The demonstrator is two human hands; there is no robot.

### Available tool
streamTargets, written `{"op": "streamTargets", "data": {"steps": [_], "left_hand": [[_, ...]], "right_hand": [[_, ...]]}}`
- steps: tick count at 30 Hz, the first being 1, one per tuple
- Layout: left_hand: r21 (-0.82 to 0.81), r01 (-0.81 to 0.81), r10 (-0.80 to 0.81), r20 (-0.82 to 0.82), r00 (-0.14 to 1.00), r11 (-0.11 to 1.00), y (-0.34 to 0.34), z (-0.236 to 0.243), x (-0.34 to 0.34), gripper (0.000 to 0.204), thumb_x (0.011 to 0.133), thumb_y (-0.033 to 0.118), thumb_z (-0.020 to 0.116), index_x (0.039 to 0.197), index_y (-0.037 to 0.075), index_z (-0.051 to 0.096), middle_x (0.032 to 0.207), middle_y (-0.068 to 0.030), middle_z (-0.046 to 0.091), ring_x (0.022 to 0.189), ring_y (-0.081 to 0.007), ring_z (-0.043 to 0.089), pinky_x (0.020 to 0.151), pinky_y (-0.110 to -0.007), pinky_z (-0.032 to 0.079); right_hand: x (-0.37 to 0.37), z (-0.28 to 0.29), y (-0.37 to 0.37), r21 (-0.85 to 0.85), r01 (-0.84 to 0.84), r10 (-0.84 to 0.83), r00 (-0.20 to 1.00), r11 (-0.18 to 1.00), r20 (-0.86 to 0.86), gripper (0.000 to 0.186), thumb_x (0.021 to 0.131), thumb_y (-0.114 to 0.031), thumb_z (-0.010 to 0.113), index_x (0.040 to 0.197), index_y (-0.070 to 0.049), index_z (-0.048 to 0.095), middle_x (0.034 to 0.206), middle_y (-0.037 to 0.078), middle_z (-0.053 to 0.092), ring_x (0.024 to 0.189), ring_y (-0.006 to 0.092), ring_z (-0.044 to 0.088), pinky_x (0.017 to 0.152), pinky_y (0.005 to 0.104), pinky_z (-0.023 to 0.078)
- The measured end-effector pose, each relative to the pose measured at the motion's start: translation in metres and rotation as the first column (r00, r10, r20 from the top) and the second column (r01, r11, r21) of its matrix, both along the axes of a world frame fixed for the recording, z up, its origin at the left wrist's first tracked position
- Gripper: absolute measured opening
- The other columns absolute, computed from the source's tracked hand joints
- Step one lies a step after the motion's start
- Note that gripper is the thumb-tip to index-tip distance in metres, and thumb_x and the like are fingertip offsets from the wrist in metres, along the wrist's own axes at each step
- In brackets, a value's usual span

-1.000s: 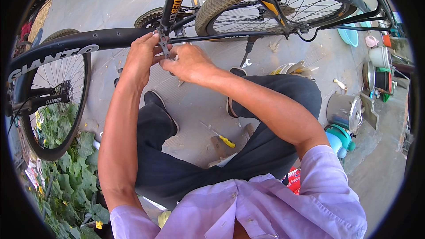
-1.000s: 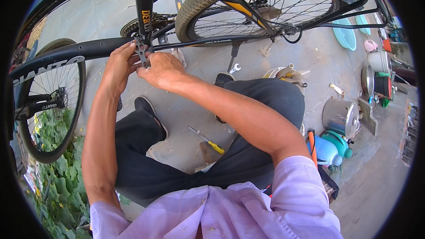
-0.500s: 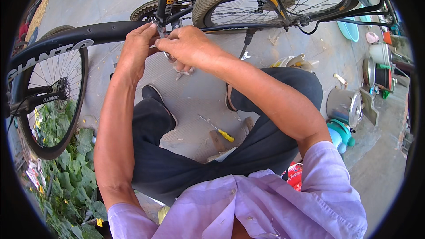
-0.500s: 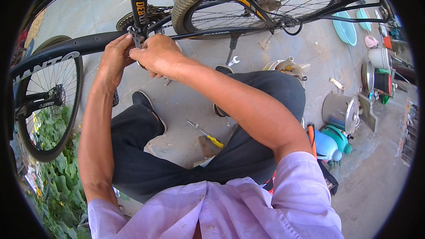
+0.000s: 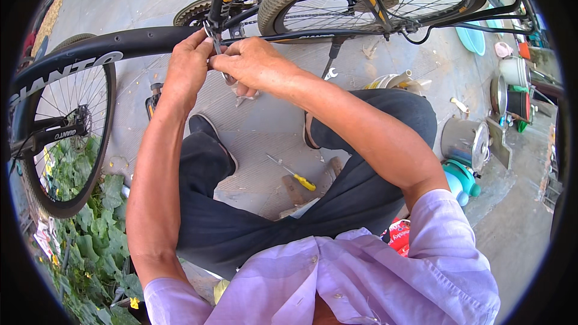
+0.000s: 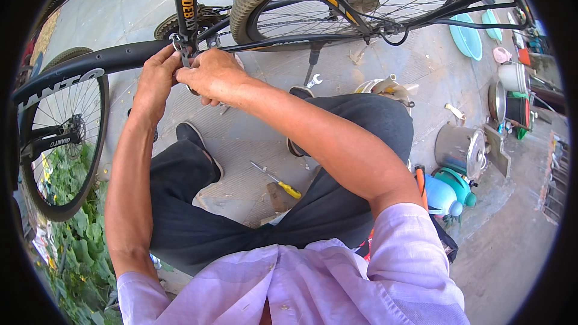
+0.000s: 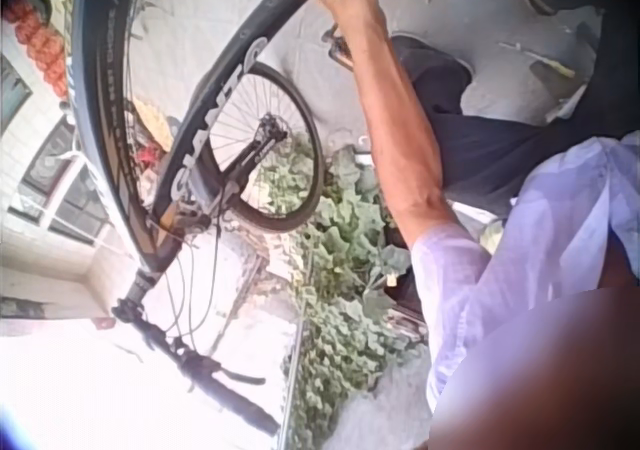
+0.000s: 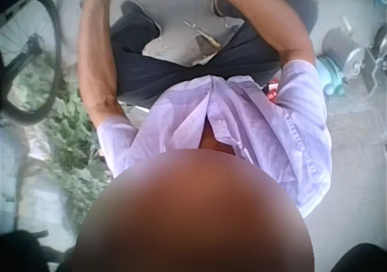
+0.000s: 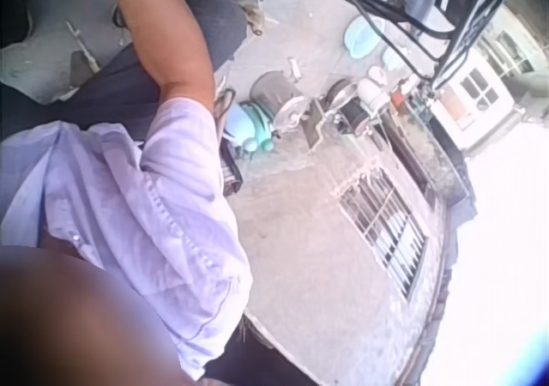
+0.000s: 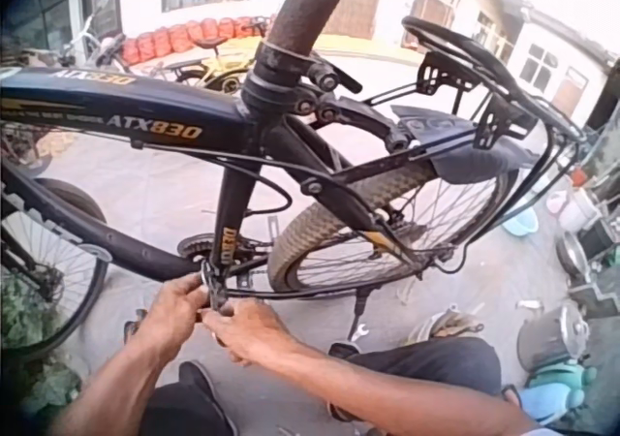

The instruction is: The person positions a bicycle upright and squats to work on the crankset area. Using a chain whip and a wrench, the person secures the chainring and tightens the bolts on the crank arm.

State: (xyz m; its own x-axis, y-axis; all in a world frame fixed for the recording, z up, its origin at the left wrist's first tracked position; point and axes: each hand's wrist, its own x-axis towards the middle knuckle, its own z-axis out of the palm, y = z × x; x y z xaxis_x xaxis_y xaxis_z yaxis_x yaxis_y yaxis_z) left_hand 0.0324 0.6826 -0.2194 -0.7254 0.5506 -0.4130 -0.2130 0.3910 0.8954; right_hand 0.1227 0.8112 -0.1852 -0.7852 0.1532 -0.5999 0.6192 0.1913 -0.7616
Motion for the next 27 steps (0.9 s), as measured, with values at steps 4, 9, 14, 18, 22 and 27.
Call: {"op": "streamTargets", "data": {"steps": [4,9,14,18,22,27], "left_hand": [[0.049,-0.034,0.036,-0.042,0.998,0.998,0.005,0.002,0.009,0.034,0.099,0.012,0.044,0.127,0.000,0.059,0.104,-0.0088,0.068,0.092,-0.0149,0.064,0.085,-0.032,0.050],[0.004,-0.020,0.020,-0.228,0.973,1.000,0.003,-0.016,0.007,0.032,0.098,0.005,0.043,0.124,-0.002,0.060,0.091,-0.0083,0.067,0.080,-0.0156,0.062,0.073,-0.033,0.052],[0.010,-0.025,0.026,-0.209,0.978,1.000,0.004,-0.007,0.007,0.032,0.099,0.009,0.045,0.126,-0.002,0.058,0.089,-0.0084,0.066,0.077,-0.0140,0.061,0.070,-0.032,0.052],[0.057,-0.072,0.074,-0.030,0.997,0.996,0.004,0.000,-0.002,0.035,0.100,0.014,0.047,0.128,-0.005,0.057,0.092,-0.0091,0.067,0.081,-0.0141,0.062,0.074,-0.032,0.053],[0.055,-0.124,0.121,0.047,0.991,0.991,0.005,0.013,0.001,0.040,0.102,0.021,0.047,0.132,-0.005,0.055,0.101,-0.0111,0.067,0.086,-0.0163,0.064,0.080,-0.032,0.053],[0.076,-0.118,0.111,0.082,0.990,0.990,0.002,0.010,0.000,0.036,0.102,0.021,0.047,0.126,-0.003,0.059,0.098,-0.0091,0.067,0.085,-0.0143,0.062,0.081,-0.032,0.052]], "right_hand": [[0.002,-0.017,0.000,-0.064,0.000,0.000,1.000,0.998,-0.010,0.059,0.084,-0.035,0.065,0.130,0.001,0.059,0.082,0.008,0.068,0.063,0.0172,0.068,0.052,0.0276,0.055],[0.002,-0.027,0.000,-0.088,-0.019,0.021,1.000,0.996,0.019,0.043,0.087,-0.040,0.064,0.105,-0.001,0.067,0.080,0.011,0.067,0.062,0.0182,0.068,0.055,0.0303,0.054],[0.001,-0.032,0.001,-0.159,0.004,-0.011,0.999,0.987,-0.046,0.041,0.086,-0.038,0.063,0.095,0.002,0.068,0.077,0.011,0.067,0.061,0.0182,0.068,0.052,0.0302,0.055],[-0.003,-0.008,0.007,-0.176,0.028,-0.040,0.997,0.984,-0.066,0.043,0.085,-0.038,0.062,0.090,0.004,0.068,0.074,0.010,0.066,0.056,0.0161,0.065,0.048,0.0281,0.055],[-0.006,0.008,0.009,-0.191,0.092,-0.107,0.992,0.977,-0.071,0.040,0.082,-0.039,0.063,0.079,0.002,0.066,0.067,0.008,0.065,0.056,0.0154,0.065,0.046,0.0254,0.053],[-0.005,0.002,0.005,-0.170,0.072,-0.081,0.996,0.983,-0.046,0.038,0.081,-0.036,0.066,0.083,0.001,0.067,0.068,0.007,0.065,0.057,0.0146,0.065,0.046,0.0248,0.052]]}}
